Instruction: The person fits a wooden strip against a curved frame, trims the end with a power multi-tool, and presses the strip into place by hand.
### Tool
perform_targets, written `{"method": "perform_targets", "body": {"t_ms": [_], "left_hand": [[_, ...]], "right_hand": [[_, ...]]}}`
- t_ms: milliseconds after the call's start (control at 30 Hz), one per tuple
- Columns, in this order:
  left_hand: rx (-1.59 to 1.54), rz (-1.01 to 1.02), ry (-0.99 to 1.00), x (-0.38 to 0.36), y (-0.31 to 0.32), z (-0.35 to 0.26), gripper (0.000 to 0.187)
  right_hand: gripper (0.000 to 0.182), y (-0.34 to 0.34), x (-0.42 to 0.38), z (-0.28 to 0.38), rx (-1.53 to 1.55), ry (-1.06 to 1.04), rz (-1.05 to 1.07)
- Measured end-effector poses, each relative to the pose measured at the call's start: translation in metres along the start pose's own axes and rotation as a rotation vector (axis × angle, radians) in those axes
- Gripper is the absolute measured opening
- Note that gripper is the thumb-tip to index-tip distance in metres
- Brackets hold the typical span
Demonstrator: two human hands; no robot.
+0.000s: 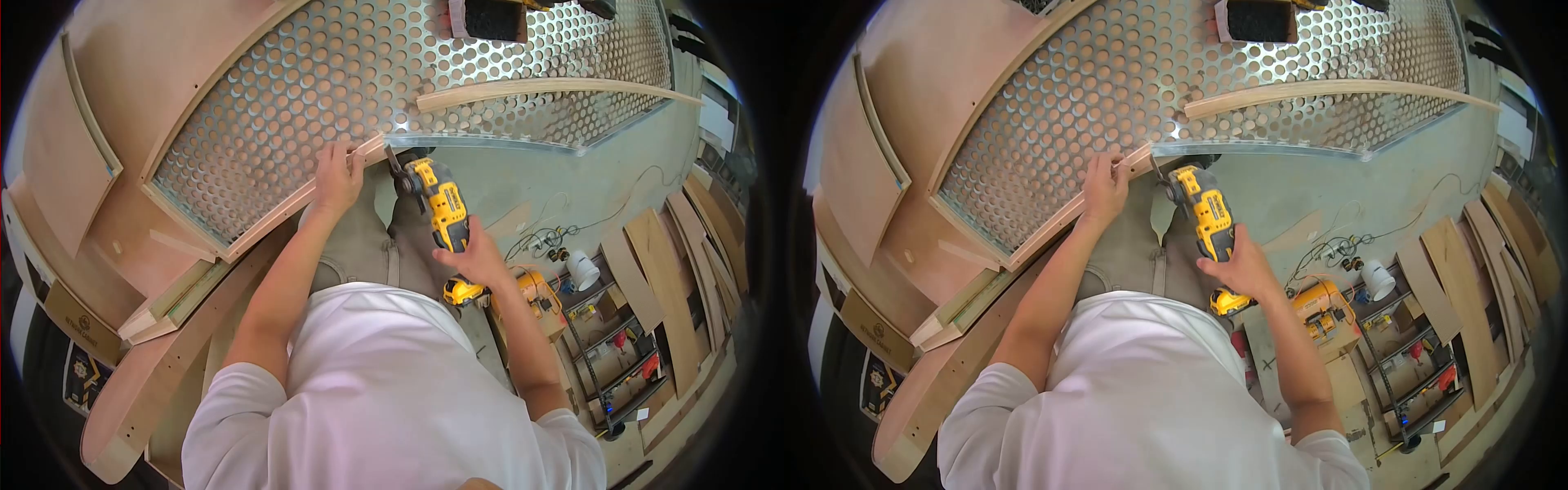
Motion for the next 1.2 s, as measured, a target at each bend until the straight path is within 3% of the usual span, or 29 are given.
{"method": "perform_targets", "body": {"t_ms": [100,200,267,367,467,567,667,767,867,967,1067,1167,1200], "left_hand": [[0.176,-0.024,0.1,0.009,0.005,-0.023,0.031],[0.104,-0.01,0.329,0.038,0.034,-0.065,0.042],[0.117,0.107,0.422,0.057,0.055,-0.101,0.042],[0.375,0.096,0.565,0.08,0.095,-0.13,0.041],[0.571,0.244,0.514,0.112,0.134,-0.121,0.041],[0.632,0.533,0.301,0.115,0.117,-0.128,0.037],[0.644,0.642,0.183,0.108,0.107,-0.129,0.032],[0.62,0.079,0.592,0.098,0.1,-0.151,0.029],[0.499,-0.381,0.77,0.089,0.076,-0.189,0.029],[0.57,0.203,0.791,0.088,0.131,-0.17,0.031],[0.75,0.135,0.859,0.091,0.159,-0.141,0.035],[0.896,0.429,0.658,0.101,0.163,-0.162,0.037],[0.836,0.659,0.441,0.102,0.16,-0.166,0.037]], "right_hand": [[0.075,0.002,-0.011,-0.011,0.074,0.05,-0.078],[0.072,0.001,-0.015,-0.031,0.187,0.091,-0.197],[0.07,-0.001,-0.016,-0.047,0.267,0.167,-0.222],[0.069,-0.004,-0.018,-0.062,0.333,0.183,-0.276],[0.062,-0.006,-0.022,-0.067,0.398,0.192,-0.315],[0.058,0.002,-0.028,-0.081,0.465,0.182,-0.368],[0.057,0.011,-0.031,-0.088,0.501,0.203,-0.394],[0.057,0.022,-0.029,-0.097,0.605,0.208,-0.404],[0.058,0.03,-0.029,-0.1,0.643,0.214,-0.426],[0.06,0.039,-0.028,-0.105,0.689,0.206,-0.429],[0.061,0.042,-0.027,-0.104,0.703,0.195,-0.418],[0.06,0.048,-0.029,-0.107,0.685,0.228,-0.406],[0.06,0.051,-0.03,-0.11,0.701,0.226,-0.411]]}}
Point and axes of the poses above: each hand's wrist, its own x-axis towards the middle knuckle, its own y-axis out of the palm, z = x × y, the point moved 7 cm from there along x, towards the middle knuckle, and after that the axes turned 12 degrees about -y, right-handed, at the moved point
